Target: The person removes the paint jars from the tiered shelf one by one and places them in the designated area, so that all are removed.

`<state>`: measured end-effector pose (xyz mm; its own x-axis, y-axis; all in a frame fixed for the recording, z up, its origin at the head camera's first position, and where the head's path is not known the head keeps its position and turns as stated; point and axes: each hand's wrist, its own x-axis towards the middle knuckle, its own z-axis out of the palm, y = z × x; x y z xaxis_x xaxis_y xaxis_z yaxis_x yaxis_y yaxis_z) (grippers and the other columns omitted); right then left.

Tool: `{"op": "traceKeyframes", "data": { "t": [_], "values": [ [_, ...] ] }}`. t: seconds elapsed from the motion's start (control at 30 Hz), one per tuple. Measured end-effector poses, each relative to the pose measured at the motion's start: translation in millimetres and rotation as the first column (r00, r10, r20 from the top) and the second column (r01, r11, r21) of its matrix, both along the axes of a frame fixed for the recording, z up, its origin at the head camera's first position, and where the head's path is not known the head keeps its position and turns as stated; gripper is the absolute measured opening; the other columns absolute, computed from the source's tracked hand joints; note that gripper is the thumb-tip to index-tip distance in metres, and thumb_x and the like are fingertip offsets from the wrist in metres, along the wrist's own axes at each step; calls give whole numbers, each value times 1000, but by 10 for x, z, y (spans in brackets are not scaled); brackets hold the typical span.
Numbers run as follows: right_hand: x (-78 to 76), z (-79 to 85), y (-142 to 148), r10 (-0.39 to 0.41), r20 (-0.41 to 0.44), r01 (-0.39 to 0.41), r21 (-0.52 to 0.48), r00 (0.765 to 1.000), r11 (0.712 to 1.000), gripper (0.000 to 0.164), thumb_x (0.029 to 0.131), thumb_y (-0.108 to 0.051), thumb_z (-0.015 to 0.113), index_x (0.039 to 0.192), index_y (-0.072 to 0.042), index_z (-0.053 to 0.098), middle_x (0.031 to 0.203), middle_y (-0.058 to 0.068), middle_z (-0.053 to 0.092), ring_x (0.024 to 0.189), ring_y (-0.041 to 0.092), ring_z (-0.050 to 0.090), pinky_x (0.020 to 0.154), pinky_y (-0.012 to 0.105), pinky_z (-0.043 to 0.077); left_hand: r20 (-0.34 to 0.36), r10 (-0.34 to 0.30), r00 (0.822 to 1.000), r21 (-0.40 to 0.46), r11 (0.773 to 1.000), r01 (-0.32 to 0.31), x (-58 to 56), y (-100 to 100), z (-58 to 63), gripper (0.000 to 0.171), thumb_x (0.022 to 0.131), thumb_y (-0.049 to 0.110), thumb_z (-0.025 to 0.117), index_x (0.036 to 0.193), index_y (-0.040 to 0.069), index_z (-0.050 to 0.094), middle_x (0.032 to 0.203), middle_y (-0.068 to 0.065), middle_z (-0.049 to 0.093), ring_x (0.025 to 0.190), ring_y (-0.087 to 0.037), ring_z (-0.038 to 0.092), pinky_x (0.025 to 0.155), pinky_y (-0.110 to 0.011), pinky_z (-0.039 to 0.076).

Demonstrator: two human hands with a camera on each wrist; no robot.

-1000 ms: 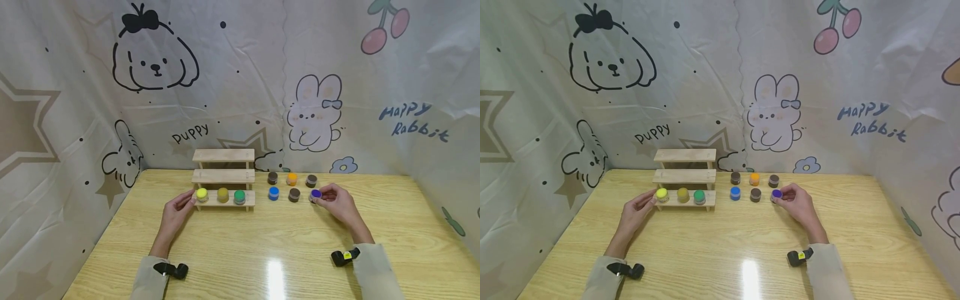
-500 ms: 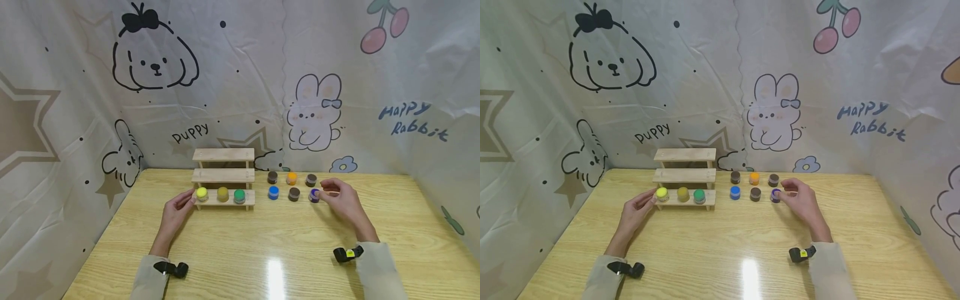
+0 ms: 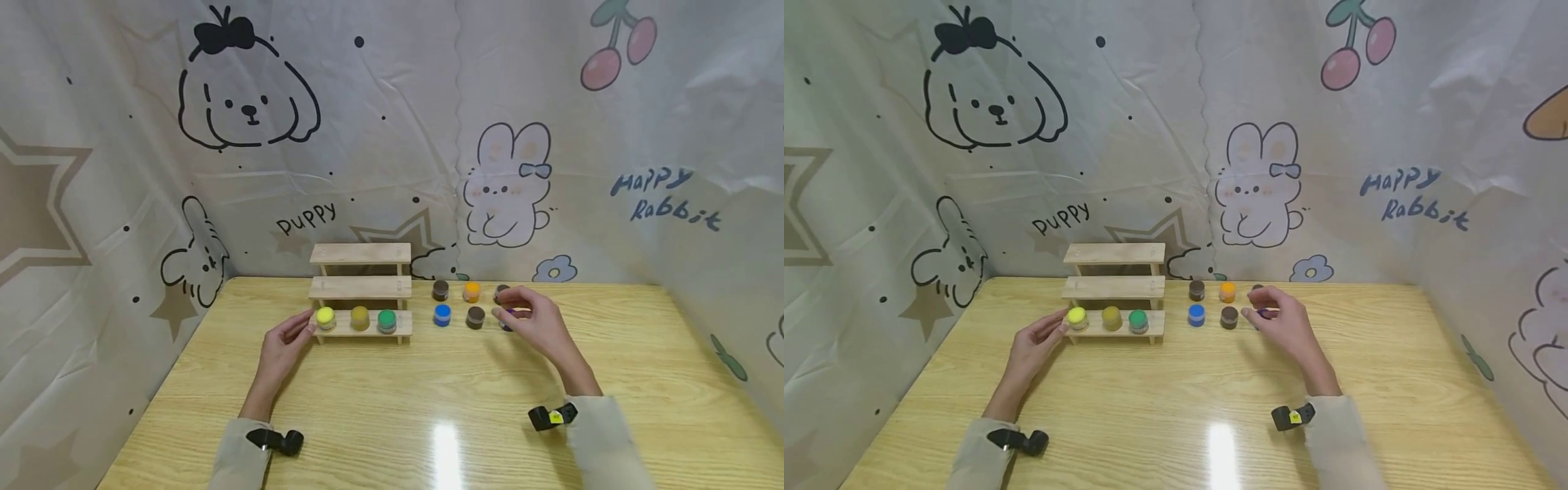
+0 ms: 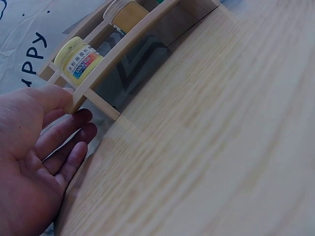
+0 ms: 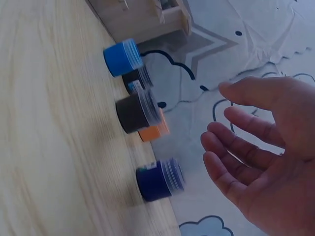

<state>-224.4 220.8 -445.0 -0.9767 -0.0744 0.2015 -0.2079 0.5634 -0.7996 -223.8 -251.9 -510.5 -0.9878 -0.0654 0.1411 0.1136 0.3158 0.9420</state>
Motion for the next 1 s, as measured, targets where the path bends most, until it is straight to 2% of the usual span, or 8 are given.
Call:
{"op": "traceKeyframes", "data": {
  "t": [0.13,0.37,0.6,0.77,1.0],
  "values": [
    [11,-18,-117,22,-25,-22,-26,999,999,33,96,-15,75,122,3,66,119,19,68,108,33,66,93,49,56,-6,2,1000,5,1000,-2,-10,-3,-6,41,102,22,68,138,3,64,137,-16,64,112,1,62,90,-11,48],
    [23,-49,-413,109,-71,-115,-91,992,989,30,93,-11,77,120,-3,67,116,17,69,103,28,68,92,46,57,-12,-6,1000,11,1000,6,-19,-36,-4,40,102,22,68,138,4,65,136,-15,65,111,2,62,90,-12,49],
    [39,-112,-620,152,-77,-161,-130,985,978,33,94,-14,77,122,-1,66,117,18,69,101,28,68,91,50,57,-19,7,1000,15,1000,-7,-11,1,-7,39,102,20,68,137,2,65,136,-17,65,115,-7,63,90,-10,48],
    [63,-134,-752,183,-48,-189,-172,982,967,35,94,-17,77,124,-3,66,119,16,69,108,28,67,95,52,55,-6,8,1000,3,1000,-8,-16,24,-27,40,102,21,69,137,4,65,135,-14,66,112,-2,63,90,-11,48],
    [18,-95,-1029,251,-70,-260,-180,966,949,34,93,-17,79,124,-8,67,118,16,70,108,31,67,96,55,54,-5,15,1000,-21,1000,-15,-23,-17,-32,40,102,24,68,138,7,65,136,-11,66,113,0,62,91,-11,48]
  ]
}}
